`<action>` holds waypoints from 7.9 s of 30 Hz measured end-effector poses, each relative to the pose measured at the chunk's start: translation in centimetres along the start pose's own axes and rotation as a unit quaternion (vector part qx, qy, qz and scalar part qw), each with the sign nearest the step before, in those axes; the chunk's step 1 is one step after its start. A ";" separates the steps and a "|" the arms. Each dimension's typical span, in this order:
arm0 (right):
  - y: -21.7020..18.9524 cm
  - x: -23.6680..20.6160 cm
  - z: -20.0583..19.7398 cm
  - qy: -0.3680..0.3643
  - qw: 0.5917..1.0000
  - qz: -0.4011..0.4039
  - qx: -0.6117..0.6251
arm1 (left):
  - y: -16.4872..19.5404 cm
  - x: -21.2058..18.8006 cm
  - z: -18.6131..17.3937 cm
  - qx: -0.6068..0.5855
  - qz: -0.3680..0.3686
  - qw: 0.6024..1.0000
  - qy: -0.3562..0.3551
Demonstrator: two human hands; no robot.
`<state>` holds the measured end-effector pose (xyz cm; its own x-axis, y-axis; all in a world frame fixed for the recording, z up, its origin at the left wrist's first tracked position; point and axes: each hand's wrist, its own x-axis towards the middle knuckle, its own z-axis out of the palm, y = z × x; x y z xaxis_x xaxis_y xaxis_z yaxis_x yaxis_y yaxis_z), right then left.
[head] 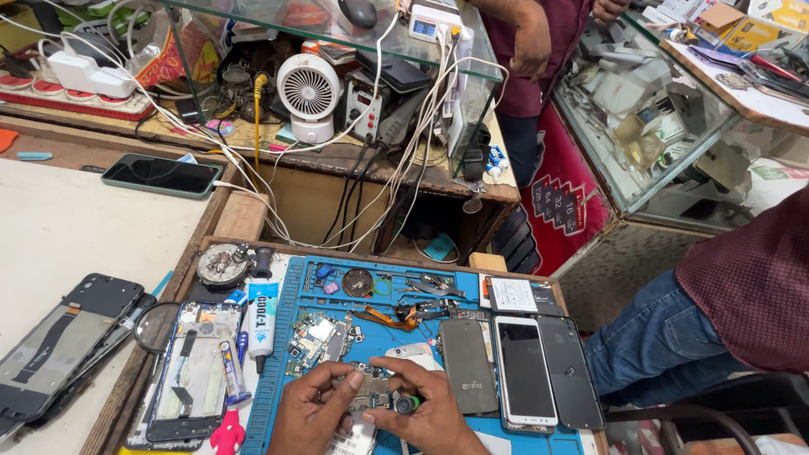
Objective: The person disassembles a smartphone using a screwdriver, removes the battery and motherboard, and then reassembles the device by placing the components back into the casing and securing them with screws.
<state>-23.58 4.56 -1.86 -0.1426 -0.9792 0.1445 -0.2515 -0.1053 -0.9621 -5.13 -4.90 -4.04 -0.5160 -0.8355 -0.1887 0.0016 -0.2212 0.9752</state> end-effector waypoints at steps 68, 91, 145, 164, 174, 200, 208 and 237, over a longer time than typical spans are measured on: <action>-1.4 -1.2 -0.7 0.128 0.938 -0.227 -0.231 | 1.0 -1.6 -0.7 -0.206 0.129 0.954 -0.173; -1.2 -1.0 -1.2 0.064 0.998 -0.001 -0.017 | 1.7 -2.0 -0.4 -0.027 0.149 0.983 -0.104; -0.8 -0.8 -0.7 0.065 0.996 0.048 0.046 | 1.8 -1.9 -0.2 -0.083 0.112 0.978 -0.156; 1.3 -0.5 -0.4 0.093 0.994 0.047 0.023 | 0.6 -1.4 0.2 -0.028 0.105 0.990 -0.094; 2.0 0.0 -0.2 0.081 0.980 0.033 0.177 | -2.3 0.2 -0.2 -0.063 0.054 0.992 -0.093; -2.3 -0.8 0.3 0.101 0.911 -0.318 -0.244 | -1.3 0.2 -0.8 -0.108 0.044 0.993 -0.036; -2.9 -0.8 0.5 0.081 0.885 -0.366 -0.274 | -3.2 0.3 -1.2 -0.096 0.099 0.983 -0.122; 0.7 0.1 -0.2 0.057 0.982 0.058 0.168 | -2.8 0.6 -0.9 -0.136 0.069 0.986 -0.060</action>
<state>-24.02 4.38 -2.47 -0.2636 -0.9640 0.0359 0.1004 -0.0644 -0.9929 -4.71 -5.25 -7.02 -0.5921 -0.8055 -0.0251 0.3009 -0.2499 0.9203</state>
